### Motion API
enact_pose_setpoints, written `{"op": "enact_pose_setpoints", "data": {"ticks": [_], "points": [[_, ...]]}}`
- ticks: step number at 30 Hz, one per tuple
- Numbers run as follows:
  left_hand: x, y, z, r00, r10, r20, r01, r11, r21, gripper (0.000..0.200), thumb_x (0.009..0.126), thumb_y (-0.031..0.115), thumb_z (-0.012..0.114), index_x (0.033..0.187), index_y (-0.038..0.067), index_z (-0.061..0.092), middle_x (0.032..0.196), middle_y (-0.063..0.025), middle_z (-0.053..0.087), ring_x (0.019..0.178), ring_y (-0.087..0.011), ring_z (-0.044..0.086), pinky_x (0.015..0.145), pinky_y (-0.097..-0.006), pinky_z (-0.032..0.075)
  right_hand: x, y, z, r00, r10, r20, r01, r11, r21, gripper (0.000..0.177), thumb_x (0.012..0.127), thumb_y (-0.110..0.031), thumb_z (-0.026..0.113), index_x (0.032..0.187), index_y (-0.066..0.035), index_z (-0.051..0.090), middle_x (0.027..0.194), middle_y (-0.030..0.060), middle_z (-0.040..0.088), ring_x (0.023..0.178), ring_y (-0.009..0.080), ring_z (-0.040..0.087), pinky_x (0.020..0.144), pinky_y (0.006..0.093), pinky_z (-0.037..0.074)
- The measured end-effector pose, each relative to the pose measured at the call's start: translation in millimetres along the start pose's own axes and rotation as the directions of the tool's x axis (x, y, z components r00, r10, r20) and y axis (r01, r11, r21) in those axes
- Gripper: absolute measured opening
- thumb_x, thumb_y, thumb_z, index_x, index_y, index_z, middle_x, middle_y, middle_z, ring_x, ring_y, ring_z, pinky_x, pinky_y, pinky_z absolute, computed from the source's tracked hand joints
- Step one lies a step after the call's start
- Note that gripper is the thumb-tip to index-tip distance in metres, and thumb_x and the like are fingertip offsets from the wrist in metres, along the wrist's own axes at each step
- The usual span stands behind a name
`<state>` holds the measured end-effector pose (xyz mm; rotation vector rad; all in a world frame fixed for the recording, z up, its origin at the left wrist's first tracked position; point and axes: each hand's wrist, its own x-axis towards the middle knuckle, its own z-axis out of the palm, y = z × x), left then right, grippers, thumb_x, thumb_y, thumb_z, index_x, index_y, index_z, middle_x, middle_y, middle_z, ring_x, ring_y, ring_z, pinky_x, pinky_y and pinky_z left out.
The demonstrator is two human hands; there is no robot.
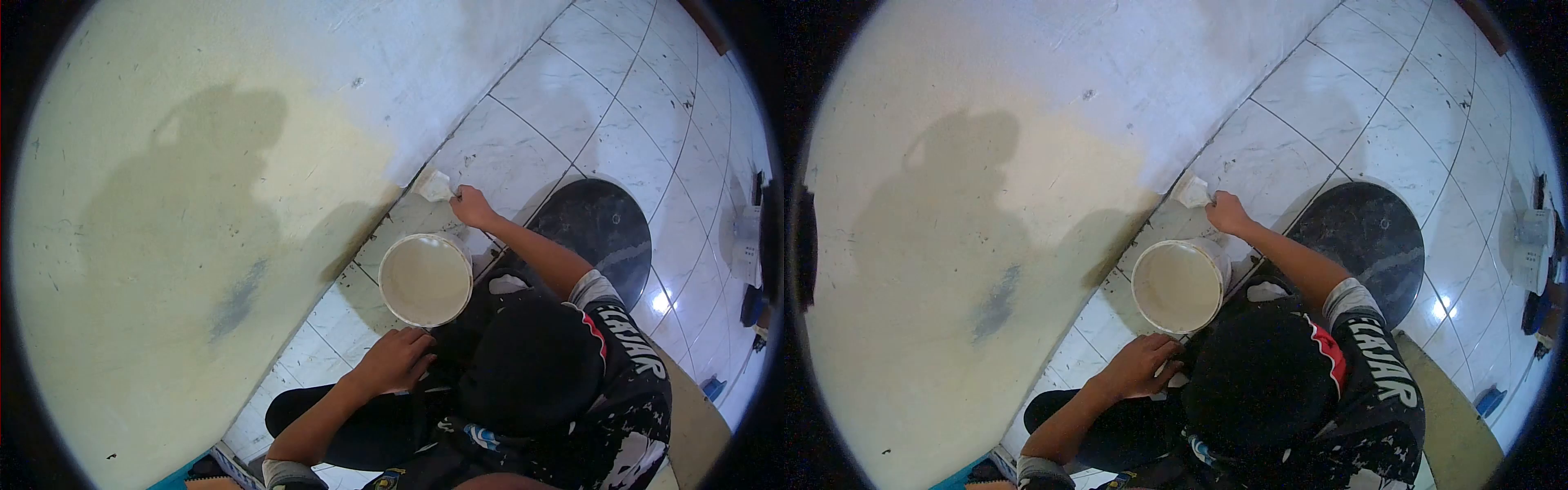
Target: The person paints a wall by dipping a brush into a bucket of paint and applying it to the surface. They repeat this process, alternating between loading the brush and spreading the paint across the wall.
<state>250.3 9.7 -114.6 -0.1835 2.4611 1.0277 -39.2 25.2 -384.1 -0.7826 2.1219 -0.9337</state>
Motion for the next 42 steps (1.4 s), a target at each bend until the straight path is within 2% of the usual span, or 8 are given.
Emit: {"op": "enact_pose_setpoints", "data": {"ticks": [6, 11, 14, 23, 30, 33, 35, 42], "points": [[-0.9, -0.8, -1.1, 1.000, 0.011, 0.000, -0.011, 1.000, -0.010, 0.027, 0.090, 0.016, 0.066, 0.112, 0.002, 0.061, 0.106, -0.0170, 0.064, 0.099, -0.0363, 0.063, 0.085, -0.0453, 0.051, 5.9, -12.9, 10.3, 1.000, 0.023, -0.001, -0.023, 0.999, 0.029, 0.034, 0.087, -0.027, 0.061, 0.094, 0.007, 0.063, 0.096, 0.0308, 0.067, 0.094, 0.0456, 0.065, 0.084, 0.0484, 0.051], [-0.4, -0.6, 0.0, 1.000, 0.003, 0.013, -0.003, 1.000, -0.010, 0.027, 0.091, 0.017, 0.066, 0.113, 0.001, 0.061, 0.106, -0.0173, 0.064, 0.098, -0.0364, 0.063, 0.086, -0.0454, 0.051, -5.1, -43.5, -6.3, 0.994, 0.034, 0.105, -0.064, 0.956, 0.288, 0.026, 0.090, -0.022, 0.062, 0.090, 0.004, 0.063, 0.079, 0.0156, 0.068, 0.066, 0.0231, 0.064, 0.063, 0.0387, 0.051], [0.6, -0.2, -1.9, 1.000, 0.003, 0.028, -0.003, 1.000, 0.002, 0.028, 0.091, 0.018, 0.065, 0.114, 0.001, 0.061, 0.108, -0.0178, 0.064, 0.099, -0.0367, 0.063, 0.086, -0.0455, 0.051, -23.1, -68.0, -35.6, 0.969, 0.037, 0.245, -0.143, 0.889, 0.434, 0.031, 0.089, -0.023, 0.061, 0.094, 0.008, 0.064, 0.087, 0.0249, 0.069, 0.083, 0.0360, 0.069, 0.077, 0.0437, 0.053], [-1.0, -3.5, -0.8, 1.000, 0.003, -0.004, -0.003, 1.000, 0.010, 0.029, 0.090, 0.018, 0.067, 0.113, 0.002, 0.061, 0.108, -0.0182, 0.064, 0.098, -0.0370, 0.063, 0.086, -0.0459, 0.051, -8.0, -19.8, -9.7, 0.999, 0.033, 0.020, -0.036, 0.988, 0.150, 0.036, 0.089, -0.027, 0.061, 0.094, 0.008, 0.064, 0.090, 0.0287, 0.068, 0.089, 0.0423, 0.067, 0.080, 0.0475, 0.052], [-1.7, -2.6, 0.1, 0.999, 0.031, -0.020, -0.031, 1.000, 0.000, 0.024, 0.090, 0.017, 0.066, 0.109, 0.002, 0.062, 0.101, -0.0160, 0.063, 0.095, -0.0357, 0.063, 0.081, -0.0450, 0.050, -29.1, -100.2, -52.7, 0.999, 0.035, 0.031, -0.043, 0.954, 0.295, 0.034, 0.089, -0.024, 0.062, 0.094, 0.009, 0.063, 0.088, 0.0279, 0.068, 0.084, 0.0399, 0.068, 0.076, 0.0457, 0.052], [-1.3, -5.4, 1.8, 0.999, 0.041, -0.021, -0.041, 0.999, -0.006, 0.023, 0.090, 0.017, 0.066, 0.107, 0.003, 0.062, 0.101, -0.0153, 0.064, 0.093, -0.0355, 0.063, 0.080, -0.0454, 0.050, -53.7, -145.6, -93.5, 0.997, -0.021, 0.071, -0.007, 0.929, 0.370, 0.029, 0.090, -0.020, 0.061, 0.093, 0.008, 0.062, 0.085, 0.0254, 0.068, 0.077, 0.0361, 0.067, 0.072, 0.0426, 0.052], [0.5, -6.1, 2.7, 0.999, 0.035, -0.010, -0.035, 0.999, -0.019, 0.023, 0.090, 0.015, 0.066, 0.108, 0.003, 0.063, 0.103, -0.0152, 0.065, 0.093, -0.0364, 0.063, 0.081, -0.0464, 0.051, -64.2, -161.8, -109.8, 0.985, -0.169, 0.020, 0.141, 0.875, 0.463, 0.021, 0.097, -0.016, 0.059, 0.091, 0.004, 0.060, 0.073, 0.0065, 0.063, 0.064, 0.0111, 0.056, 0.059, 0.0299, 0.046], [-2.5, -26.8, 14.6, 0.916, -0.331, -0.226, 0.282, 0.933, -0.224, 0.019, 0.092, 0.017, 0.064, 0.103, 0.001, 0.061, 0.094, -0.0208, 0.066, 0.085, -0.0368, 0.066, 0.074, -0.0446, 0.052, -74.9, -151.7, -111.8, 0.909, -0.361, -0.210, 0.417, 0.805, 0.422, 0.015, 0.097, -0.011, 0.059, 0.092, 0.003, 0.057, 0.074, 0.0049, 0.060, 0.064, 0.0068, 0.050, 0.058, 0.0288, 0.042]]}}
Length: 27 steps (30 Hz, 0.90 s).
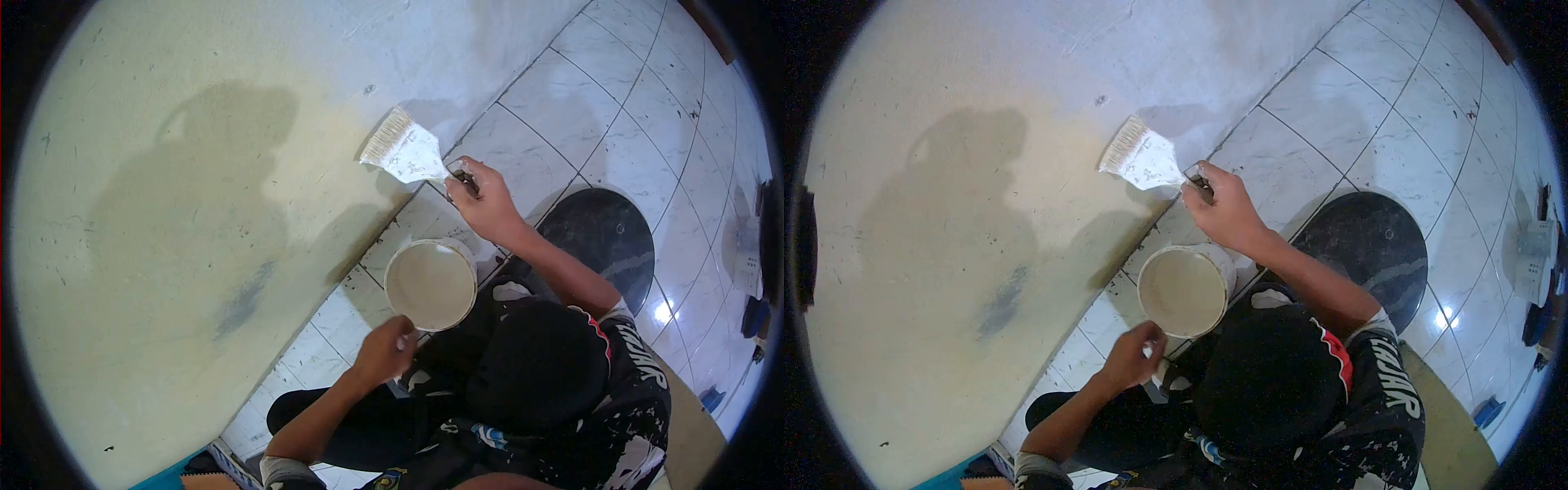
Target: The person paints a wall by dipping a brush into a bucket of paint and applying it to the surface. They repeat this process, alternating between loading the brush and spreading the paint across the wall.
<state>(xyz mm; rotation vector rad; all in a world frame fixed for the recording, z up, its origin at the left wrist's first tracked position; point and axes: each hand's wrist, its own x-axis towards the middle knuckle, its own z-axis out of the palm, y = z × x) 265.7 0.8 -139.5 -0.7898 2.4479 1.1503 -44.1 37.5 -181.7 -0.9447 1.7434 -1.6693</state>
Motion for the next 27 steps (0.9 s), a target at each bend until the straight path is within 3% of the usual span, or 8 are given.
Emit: {"op": "enact_pose_setpoints", "data": {"ticks": [2, 5, 7, 9, 17, 21, 23, 27], "points": [[3.8, 4.2, -5.7, 0.938, -0.320, -0.133, 0.304, 0.944, -0.128, 0.022, 0.096, 0.018, 0.061, 0.105, -0.001, 0.055, 0.091, -0.0237, 0.067, 0.079, -0.0363, 0.067, 0.070, -0.0419, 0.052, 9.7, 34.3, 7.3, 0.996, 0.087, 0.005, -0.087, 0.996, -0.004, 0.018, 0.093, -0.014, 0.061, 0.097, 0.004, 0.058, 0.072, 0.0192, 0.060, 0.062, 0.0196, 0.053, 0.062, 0.0370, 0.047], [-1.3, -33.9, 10.4, 0.872, -0.380, -0.309, 0.287, 0.908, -0.306, 0.025, 0.098, 0.019, 0.061, 0.110, -0.001, 0.051, 0.088, -0.0157, 0.064, 0.065, -0.0220, 0.062, 0.061, -0.0339, 0.050, 16.8, 82.7, 17.0, 0.994, 0.104, 0.031, -0.103, 0.994, -0.046, 0.019, 0.093, -0.014, 0.061, 0.097, 0.004, 0.057, 0.073, 0.0189, 0.061, 0.063, 0.0194, 0.053, 0.063, 0.0369, 0.047], [-7.7, -45.0, 6.7, 0.847, -0.496, -0.192, 0.416, 0.842, -0.344, 0.031, 0.101, 0.024, 0.056, 0.118, 0.000, 0.046, 0.096, -0.0138, 0.063, 0.068, -0.0196, 0.061, 0.060, -0.0315, 0.050, 14.4, 114.0, 22.4, 0.991, 0.129, 0.047, -0.128, 0.992, -0.016, 0.020, 0.093, -0.015, 0.061, 0.097, 0.004, 0.057, 0.075, 0.0198, 0.062, 0.065, 0.0219, 0.057, 0.064, 0.0375, 0.048], [-16.1, -48.7, 7.4, 0.767, -0.641, 0.044, 0.521, 0.581, -0.625, 0.033, 0.102, 0.028, 0.053, 0.121, 0.002, 0.046, 0.107, -0.0150, 0.061, 0.071, -0.0193, 0.060, 0.058, -0.0315, 0.051, 11.6, 138.3, 24.2, 0.985, 0.158, 0.066, -0.159, 0.987, 0.014, 0.021, 0.093, -0.016, 0.061, 0.098, 0.005, 0.057, 0.077, 0.0208, 0.064, 0.067, 0.0244, 0.060, 0.066, 0.0381, 0.049], [0.8, -62.9, 24.2, 0.857, -0.489, 0.161, 0.475, 0.631, -0.613, 0.036, 0.104, 0.026, 0.050, 0.128, -0.002, 0.047, 0.113, -0.0143, 0.061, 0.088, -0.0217, 0.066, 0.073, -0.0349, 0.053, 1.0, 131.4, 12.1, 0.917, 0.398, 0.009, -0.379, 0.880, -0.288, 0.025, 0.092, -0.017, 0.061, 0.095, 0.007, 0.058, 0.086, 0.0307, 0.065, 0.085, 0.0493, 0.063, 0.075, 0.0511, 0.050], [16.7, -64.3, 28.3, 0.874, -0.466, 0.134, 0.442, 0.653, -0.615, 0.030, 0.102, 0.020, 0.049, 0.121, -0.002, 0.051, 0.107, -0.0128, 0.062, 0.087, -0.0210, 0.067, 0.074, -0.0335, 0.051, 13.4, 92.7, 19.8, 0.939, 0.342, 0.036, -0.323, 0.914, -0.245, 0.025, 0.092, -0.018, 0.061, 0.094, 0.007, 0.058, 0.086, 0.0307, 0.064, 0.086, 0.0498, 0.063, 0.074, 0.0510, 0.050], [18.1, -66.0, 26.9, 0.882, -0.455, 0.124, 0.428, 0.661, -0.616, 0.025, 0.099, 0.016, 0.049, 0.116, -0.002, 0.052, 0.103, -0.0124, 0.063, 0.084, -0.0208, 0.067, 0.073, -0.0333, 0.051, 15.3, 59.7, 17.9, 0.945, 0.317, 0.080, -0.297, 0.935, -0.195, 0.025, 0.095, -0.019, 0.060, 0.091, 0.005, 0.057, 0.078, 0.0197, 0.065, 0.069, 0.0275, 0.064, 0.065, 0.0388, 0.049], [18.3, -61.9, 25.9, 0.888, -0.457, 0.043, 0.356, 0.628, -0.692, 0.017, 0.098, 0.014, 0.050, 0.105, -0.001, 0.052, 0.091, -0.0119, 0.063, 0.074, -0.0205, 0.066, 0.069, -0.0324, 0.049, 14.8, -4.5, 2.8, 0.939, 0.297, 0.172, -0.296, 0.955, -0.030, 0.020, 0.094, -0.014, 0.059, 0.093, 0.005, 0.057, 0.076, 0.0227, 0.062, 0.068, 0.0320, 0.062, 0.067, 0.0412, 0.048]]}}
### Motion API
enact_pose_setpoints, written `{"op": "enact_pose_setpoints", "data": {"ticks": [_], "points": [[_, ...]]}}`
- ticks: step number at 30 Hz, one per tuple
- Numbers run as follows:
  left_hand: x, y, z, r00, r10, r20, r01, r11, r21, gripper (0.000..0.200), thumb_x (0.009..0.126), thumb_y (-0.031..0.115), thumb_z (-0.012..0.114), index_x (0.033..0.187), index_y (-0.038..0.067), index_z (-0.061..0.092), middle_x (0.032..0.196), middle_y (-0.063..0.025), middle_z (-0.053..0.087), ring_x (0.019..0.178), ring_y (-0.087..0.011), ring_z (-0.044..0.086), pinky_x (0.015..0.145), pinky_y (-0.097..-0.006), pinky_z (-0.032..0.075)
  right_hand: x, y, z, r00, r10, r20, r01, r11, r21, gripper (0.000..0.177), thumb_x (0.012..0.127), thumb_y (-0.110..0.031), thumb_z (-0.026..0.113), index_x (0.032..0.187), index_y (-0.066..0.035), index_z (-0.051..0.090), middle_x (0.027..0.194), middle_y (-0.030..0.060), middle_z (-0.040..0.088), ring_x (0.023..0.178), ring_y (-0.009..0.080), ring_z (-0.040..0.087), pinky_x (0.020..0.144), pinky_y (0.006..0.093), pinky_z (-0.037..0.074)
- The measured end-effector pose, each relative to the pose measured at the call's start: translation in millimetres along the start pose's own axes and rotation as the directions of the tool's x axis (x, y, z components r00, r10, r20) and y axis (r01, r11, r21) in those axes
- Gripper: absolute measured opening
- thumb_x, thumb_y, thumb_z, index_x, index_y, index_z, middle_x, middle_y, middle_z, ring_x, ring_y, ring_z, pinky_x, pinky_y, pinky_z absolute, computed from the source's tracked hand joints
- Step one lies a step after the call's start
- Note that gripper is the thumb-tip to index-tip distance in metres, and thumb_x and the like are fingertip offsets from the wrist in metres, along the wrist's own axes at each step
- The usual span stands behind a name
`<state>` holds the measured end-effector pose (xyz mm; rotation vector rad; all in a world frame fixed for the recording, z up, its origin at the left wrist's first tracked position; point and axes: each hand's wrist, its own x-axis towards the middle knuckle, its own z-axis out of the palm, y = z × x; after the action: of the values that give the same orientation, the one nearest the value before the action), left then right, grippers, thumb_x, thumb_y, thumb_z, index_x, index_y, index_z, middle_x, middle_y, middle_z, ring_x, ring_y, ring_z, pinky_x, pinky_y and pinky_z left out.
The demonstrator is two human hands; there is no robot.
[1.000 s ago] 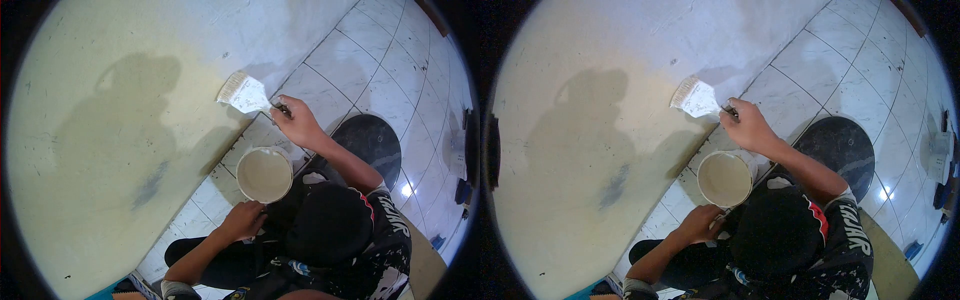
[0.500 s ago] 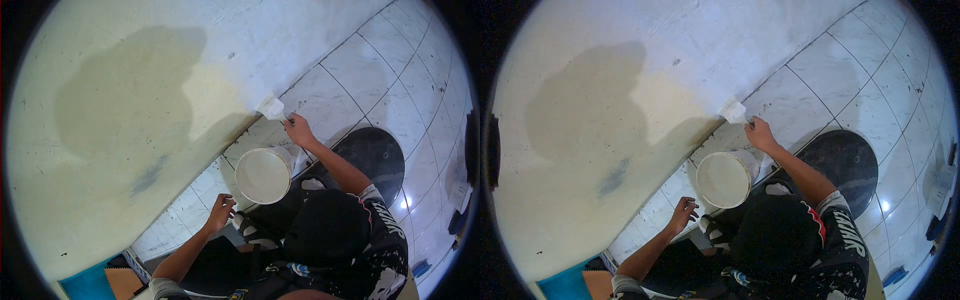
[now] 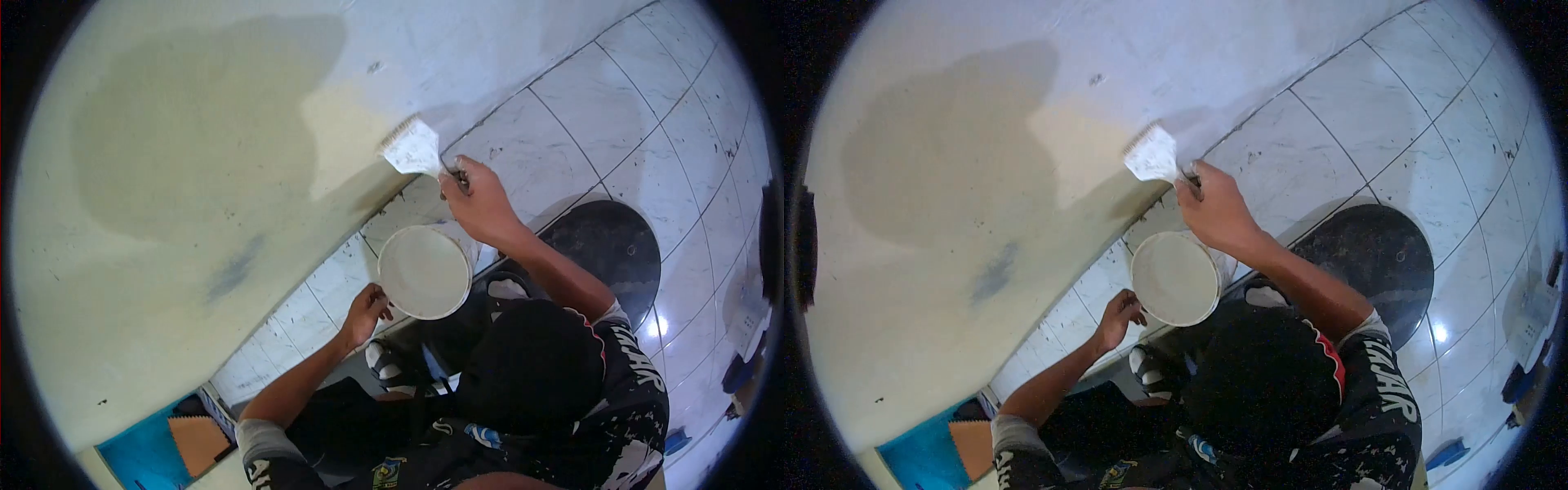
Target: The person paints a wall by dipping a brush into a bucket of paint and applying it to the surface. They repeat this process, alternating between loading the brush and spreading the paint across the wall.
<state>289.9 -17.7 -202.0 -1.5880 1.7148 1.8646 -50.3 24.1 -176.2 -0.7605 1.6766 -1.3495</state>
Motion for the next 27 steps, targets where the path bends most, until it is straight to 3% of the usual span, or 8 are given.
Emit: {"op": "enact_pose_setpoints", "data": {"ticks": [2, 6, 12, 15, 17, 20, 23, 27], "points": [[4.8, -4.5, 2.0, 1.000, 0.019, -0.010, -0.018, 0.996, 0.082, 0.018, 0.101, 0.017, 0.051, 0.101, 0.000, 0.050, 0.084, -0.0112, 0.061, 0.071, -0.0210, 0.064, 0.069, -0.0328, 0.051, -8.5, -11.9, 2.0, 0.988, -0.151, -0.032, 0.152, 0.988, 0.030, 0.019, 0.095, -0.013, 0.059, 0.093, 0.005, 0.056, 0.071, 0.0170, 0.059, 0.064, 0.0207, 0.053, 0.063, 0.0368, 0.045], [2.5, -4.5, 3.0, 0.999, 0.048, -0.017, -0.046, 0.995, 0.092, 0.017, 0.102, 0.016, 0.050, 0.097, 0.000, 0.048, 0.079, -0.0108, 0.060, 0.070, -0.0204, 0.064, 0.068, -0.0336, 0.051, -18.5, -3.1, 1.9, 0.976, -0.210, -0.051, 0.215, 0.969, 0.126, 0.019, 0.095, -0.014, 0.060, 0.094, 0.005, 0.056, 0.072, 0.0149, 0.059, 0.064, 0.0172, 0.051, 0.061, 0.0361, 0.044], [-10.3, -30.5, -28.7, 0.994, 0.051, -0.101, -0.042, 0.996, 0.085, 0.014, 0.099, 0.010, 0.052, 0.097, -0.003, 0.047, 0.082, -0.0132, 0.061, 0.067, -0.0183, 0.062, 0.064, -0.0338, 0.052, -19.0, 81.7, 9.0, 0.992, -0.019, -0.126, 0.040, 0.985, 0.169, 0.020, 0.095, -0.014, 0.060, 0.091, 0.005, 0.054, 0.073, 0.0147, 0.060, 0.065, 0.0143, 0.052, 0.062, 0.0348, 0.044], [-18.9, -50.9, -58.4, 0.996, 0.016, -0.086, -0.001, 0.985, 0.175, 0.019, 0.099, 0.013, 0.054, 0.105, -0.004, 0.050, 0.089, -0.0147, 0.063, 0.073, -0.0198, 0.065, 0.065, -0.0339, 0.053, -5.0, 104.0, 13.7, 0.987, 0.038, -0.153, -0.047, 0.997, -0.060, 0.021, 0.095, -0.015, 0.060, 0.089, 0.005, 0.055, 0.074, 0.0185, 0.061, 0.066, 0.0232, 0.057, 0.064, 0.0387, 0.046], [-29.9, -50.4, -72.6, 0.998, 0.004, -0.066, 0.011, 0.973, 0.232, 0.023, 0.099, 0.016, 0.056, 0.110, -0.004, 0.051, 0.093, -0.0147, 0.064, 0.077, -0.0209, 0.066, 0.068, -0.0352, 0.053, 5.9, 98.2, 18.8, 0.982, 0.091, -0.165, -0.120, 0.977, -0.176, 0.023, 0.095, -0.017, 0.060, 0.090, 0.005, 0.057, 0.079, 0.0239, 0.062, 0.071, 0.0378, 0.060, 0.069, 0.0445, 0.048], [-62.9, -44.9, -102.5, 1.000, 0.027, -0.017, -0.013, 0.837, 0.547, 0.028, 0.098, 0.024, 0.060, 0.112, 0.000, 0.059, 0.104, -0.0164, 0.066, 0.091, -0.0272, 0.067, 0.079, -0.0393, 0.053, 17.8, 76.1, 19.5, 0.987, -0.066, -0.144, 0.031, 0.972, -0.234, 0.025, 0.095, -0.018, 0.059, 0.092, 0.006, 0.057, 0.084, 0.0278, 0.063, 0.079, 0.0464, 0.059, 0.073, 0.0479, 0.047], [-121.6, 5.4, -128.5, 0.989, -0.035, 0.141, -0.099, 0.541, 0.835, 0.027, 0.098, 0.024, 0.061, 0.108, 0.000, 0.066, 0.111, -0.0183, 0.067, 0.101, -0.0335, 0.067, 0.089, -0.0407, 0.053, 3.3, -12.1, 5.0, 0.991, -0.088, -0.105, 0.051, 0.948, -0.315, 0.026, 0.094, -0.020, 0.059, 0.093, 0.007, 0.056, 0.084, 0.0294, 0.062, 0.080, 0.0468, 0.060, 0.073, 0.0479, 0.047], [-185.0, 76.8, -108.8, 0.990, -0.024, 0.139, -0.101, 0.568, 0.817, 0.021, 0.093, 0.021, 0.067, 0.104, 0.004, 0.069, 0.116, -0.0176, 0.067, 0.113, -0.0311, 0.063, 0.100, -0.0405, 0.048, -19.2, -65.4, 7.2, 0.991, -0.113, -0.077, 0.093, 0.970, -0.224, 0.029, 0.094, -0.022, 0.061, 0.098, 0.006, 0.058, 0.088, 0.0312, 0.062, 0.085, 0.0471, 0.062, 0.076, 0.0487, 0.048]]}}
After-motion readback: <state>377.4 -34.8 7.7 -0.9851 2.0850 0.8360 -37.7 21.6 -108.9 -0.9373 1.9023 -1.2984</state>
